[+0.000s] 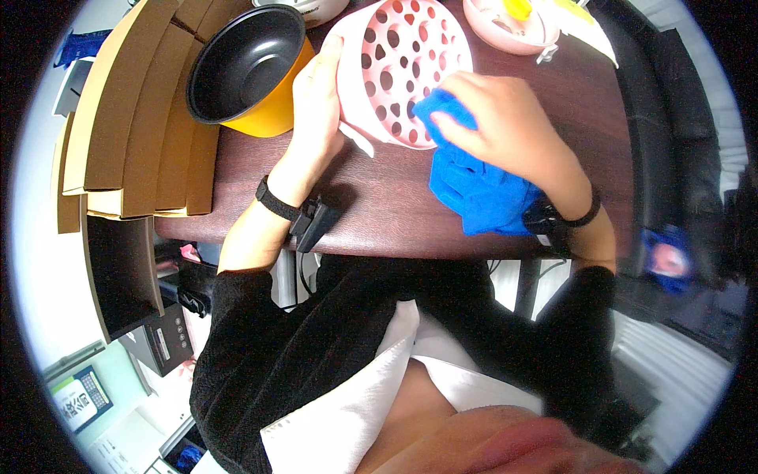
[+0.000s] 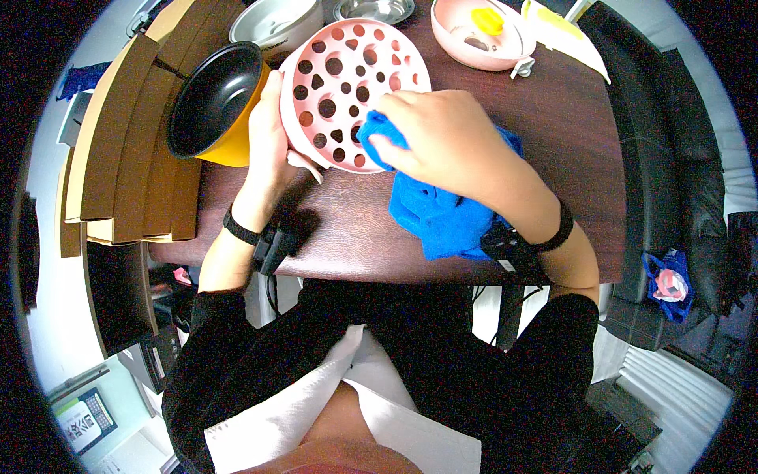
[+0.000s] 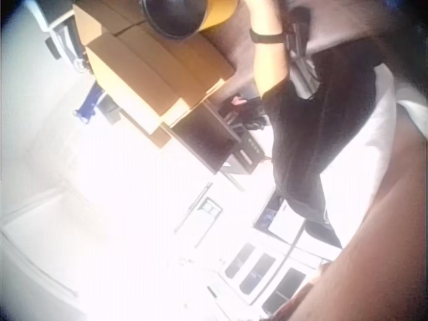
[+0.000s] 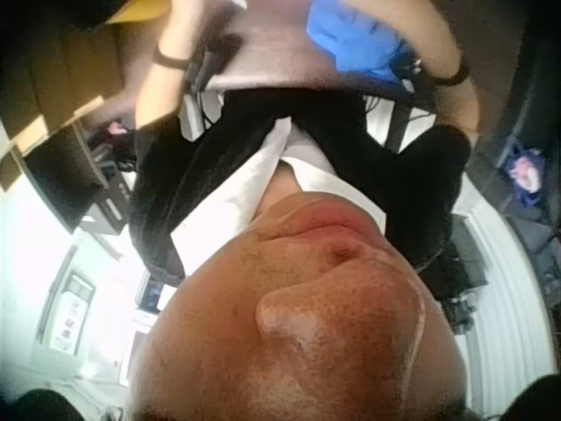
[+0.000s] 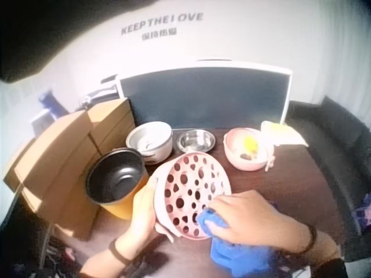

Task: The person wipes a pink perforated steamer basket and a metal bowl with a blue cloth. The person handles each item individually, wiping the interior and exterior surfaces before placing them back on the table.

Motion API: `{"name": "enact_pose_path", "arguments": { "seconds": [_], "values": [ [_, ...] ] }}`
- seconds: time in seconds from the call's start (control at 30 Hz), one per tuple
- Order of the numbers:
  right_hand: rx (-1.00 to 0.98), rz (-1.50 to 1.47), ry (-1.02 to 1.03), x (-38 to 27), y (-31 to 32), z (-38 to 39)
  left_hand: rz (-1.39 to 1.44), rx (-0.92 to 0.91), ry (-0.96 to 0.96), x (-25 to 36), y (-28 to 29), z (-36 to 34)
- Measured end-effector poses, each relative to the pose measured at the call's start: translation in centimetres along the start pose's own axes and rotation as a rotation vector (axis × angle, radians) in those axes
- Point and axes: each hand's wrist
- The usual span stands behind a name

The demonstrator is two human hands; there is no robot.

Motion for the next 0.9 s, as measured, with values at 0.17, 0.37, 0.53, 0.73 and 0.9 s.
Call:
{"name": "enact_pose_path", "arguments": {
  "seconds": [0.17, 0.37, 0.53, 0.73, 0.9],
  "values": [
    [0.039, 0.083, 0.038, -0.3, -1.8, 0.1, 0.002, 0.015, 0.010, 0.2, -0.3, 0.3],
    [0.116, -0.036, -0.030, -0.5, -2.9, -0.2, -0.043, -0.022, -0.012, -0.6, 0.1, 0.4],
    [0.041, -0.243, -0.376, -0.8, -2.9, -0.1, -0.030, -0.027, -0.037, -0.8, 0.0, 0.7],
    [0.046, -0.179, -0.332, -1.6, -2.6, 0.4, -0.068, -0.050, -0.050, -0.7, 0.1, 0.5],
    [0.001, -0.237, -0.106, -1.5, -1.4, 1.4, -0.007, -0.008, -0.061, 0.1, -0.7, 1.3]
  ]
}}
Point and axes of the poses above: each hand's wrist, its own z-axis away from the middle knuckle, its own y-axis out of the back of the hand, x = y × z, and after that the axes turned 8 degrees about x, right-handed
